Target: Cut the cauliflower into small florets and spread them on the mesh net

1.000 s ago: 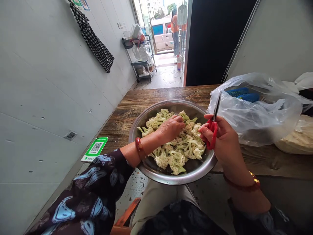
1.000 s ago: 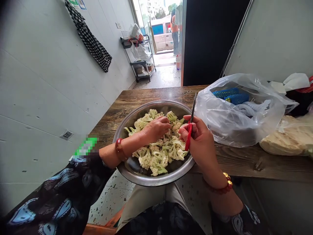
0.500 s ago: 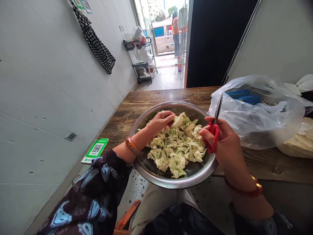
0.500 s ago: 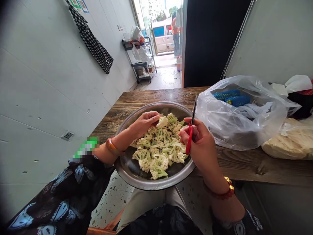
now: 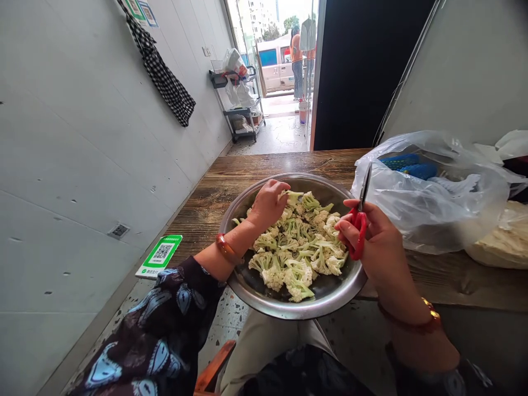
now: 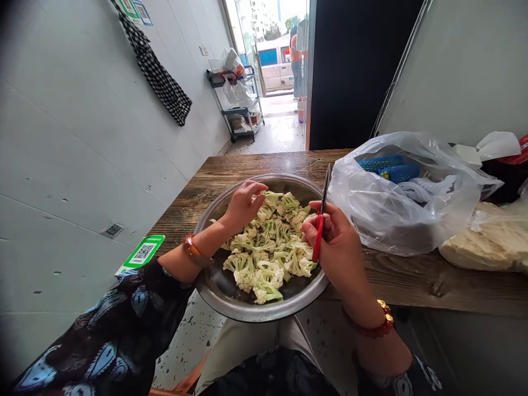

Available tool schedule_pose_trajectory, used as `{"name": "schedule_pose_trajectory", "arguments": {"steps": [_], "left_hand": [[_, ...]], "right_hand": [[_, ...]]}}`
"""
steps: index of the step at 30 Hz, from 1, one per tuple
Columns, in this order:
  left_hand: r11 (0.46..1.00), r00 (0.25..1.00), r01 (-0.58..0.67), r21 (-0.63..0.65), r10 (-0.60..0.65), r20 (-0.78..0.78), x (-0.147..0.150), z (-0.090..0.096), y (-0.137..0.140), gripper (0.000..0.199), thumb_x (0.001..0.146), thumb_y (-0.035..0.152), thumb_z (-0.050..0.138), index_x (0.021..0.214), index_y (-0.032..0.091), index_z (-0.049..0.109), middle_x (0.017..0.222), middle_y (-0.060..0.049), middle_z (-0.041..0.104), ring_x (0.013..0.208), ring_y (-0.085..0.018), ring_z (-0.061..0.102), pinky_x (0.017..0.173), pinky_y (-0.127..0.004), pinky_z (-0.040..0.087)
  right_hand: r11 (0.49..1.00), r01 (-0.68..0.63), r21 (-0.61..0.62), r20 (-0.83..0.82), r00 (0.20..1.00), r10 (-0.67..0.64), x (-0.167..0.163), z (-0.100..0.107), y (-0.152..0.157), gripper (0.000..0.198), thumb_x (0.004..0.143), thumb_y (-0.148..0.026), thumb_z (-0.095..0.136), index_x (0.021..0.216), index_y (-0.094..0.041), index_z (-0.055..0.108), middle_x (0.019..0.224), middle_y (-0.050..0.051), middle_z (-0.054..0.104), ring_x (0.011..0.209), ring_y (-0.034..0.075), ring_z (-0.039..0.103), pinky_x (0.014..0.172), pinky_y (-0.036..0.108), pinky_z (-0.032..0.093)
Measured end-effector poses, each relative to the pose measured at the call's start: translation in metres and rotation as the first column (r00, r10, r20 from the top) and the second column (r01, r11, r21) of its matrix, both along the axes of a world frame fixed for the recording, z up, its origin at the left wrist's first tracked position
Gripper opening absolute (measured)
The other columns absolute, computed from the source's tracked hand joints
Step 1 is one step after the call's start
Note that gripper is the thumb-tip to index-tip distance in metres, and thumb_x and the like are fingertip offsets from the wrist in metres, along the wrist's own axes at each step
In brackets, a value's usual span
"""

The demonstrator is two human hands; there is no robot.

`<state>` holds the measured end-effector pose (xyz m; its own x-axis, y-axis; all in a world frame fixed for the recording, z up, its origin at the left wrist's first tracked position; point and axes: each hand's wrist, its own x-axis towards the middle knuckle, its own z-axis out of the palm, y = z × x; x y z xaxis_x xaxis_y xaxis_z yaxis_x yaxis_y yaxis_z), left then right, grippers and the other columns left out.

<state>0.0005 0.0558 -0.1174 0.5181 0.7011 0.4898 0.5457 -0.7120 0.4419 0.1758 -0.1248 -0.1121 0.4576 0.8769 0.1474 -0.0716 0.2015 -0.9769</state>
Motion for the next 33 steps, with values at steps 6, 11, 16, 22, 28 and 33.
{"name": "schedule_pose_trajectory", "arguments": {"steps": [6, 11, 16, 22, 28, 33], "left_hand": [[0.966, 0.938, 0.232, 0.119, -0.189, -0.289, 0.012, 0.02, -0.015, 0.025, 0.089, 0.017, 0.052, 0.108, 0.017, 0.069, 0.117, -0.01, 0.065, 0.109, -0.024, 0.057, 0.101, -0.041, 0.045], [0.934, 0.793, 0.338, 0.112, -0.219, -0.569, 0.035, 0.021, -0.019, 0.032, 0.088, 0.011, 0.052, 0.114, 0.02, 0.069, 0.125, -0.009, 0.063, 0.112, -0.025, 0.056, 0.098, -0.04, 0.045], [0.93, 0.755, 0.334, 0.151, -0.169, -0.633, 0.057, 0.005, -0.008, 0.027, 0.086, 0.014, 0.058, 0.111, 0.019, 0.069, 0.126, -0.011, 0.059, 0.113, -0.027, 0.055, 0.095, -0.04, 0.045], [0.975, 0.857, 0.182, 0.131, -0.091, -0.508, 0.056, 0.005, 0.003, 0.012, 0.083, 0.02, 0.063, 0.09, 0.017, 0.071, 0.109, -0.011, 0.06, 0.103, -0.026, 0.057, 0.089, -0.041, 0.047], [0.961, 0.96, 0.267, -0.069, -0.272, -0.065, 0.033, 0.019, 0.006, 0.025, 0.07, 0.003, 0.058, 0.09, 0.016, 0.066, 0.095, -0.004, 0.056, 0.083, -0.014, 0.056, 0.074, -0.026, 0.051], [0.939, 0.941, 0.318, -0.129, -0.296, 0.164, 0.018, 0.039, -0.014, 0.017, 0.071, 0.008, 0.061, 0.085, 0.018, 0.06, 0.094, -0.003, 0.057, 0.084, -0.013, 0.057, 0.07, -0.023, 0.053]], "right_hand": [[0.999, -0.04, 0.003, 0.018, 0.999, 0.04, 0.002, -0.004, 0.002, 0.038, 0.08, -0.034, 0.076, 0.114, -0.024, 0.061, 0.078, -0.004, 0.065, 0.061, 0.01, 0.06, 0.057, 0.023, 0.051], [0.999, -0.047, 0.014, 0.047, 0.998, 0.046, 0.002, -0.01, 0.001, 0.04, 0.081, -0.037, 0.075, 0.116, -0.025, 0.06, 0.08, -0.004, 0.064, 0.063, 0.011, 0.059, 0.055, 0.022, 0.049], [1.0, -0.022, -0.006, 0.068, 0.997, 0.022, -0.001, -0.01, 0.0, 0.046, 0.078, -0.043, 0.077, 0.118, -0.025, 0.061, 0.079, -0.003, 0.064, 0.062, 0.012, 0.058, 0.054, 0.023, 0.048], [1.0, -0.026, -0.005, 0.05, 0.998, 0.027, -0.001, -0.009, 0.0, 0.048, 0.078, -0.044, 0.078, 0.117, -0.024, 0.061, 0.08, -0.002, 0.065, 0.064, 0.012, 0.059, 0.057, 0.024, 0.05], [1.0, -0.024, -0.007, 0.03, 0.999, 0.024, 0.001, -0.011, 0.002, 0.046, 0.079, -0.043, 0.077, 0.118, -0.025, 0.06, 0.08, -0.003, 0.064, 0.062, 0.012, 0.057, 0.055, 0.024, 0.048], [0.999, -0.034, 0.003, 0.037, 0.999, 0.034, 0.002, -0.014, 0.003, 0.047, 0.079, -0.044, 0.076, 0.118, -0.024, 0.06, 0.077, -0.003, 0.063, 0.06, 0.012, 0.056, 0.053, 0.024, 0.047]]}}
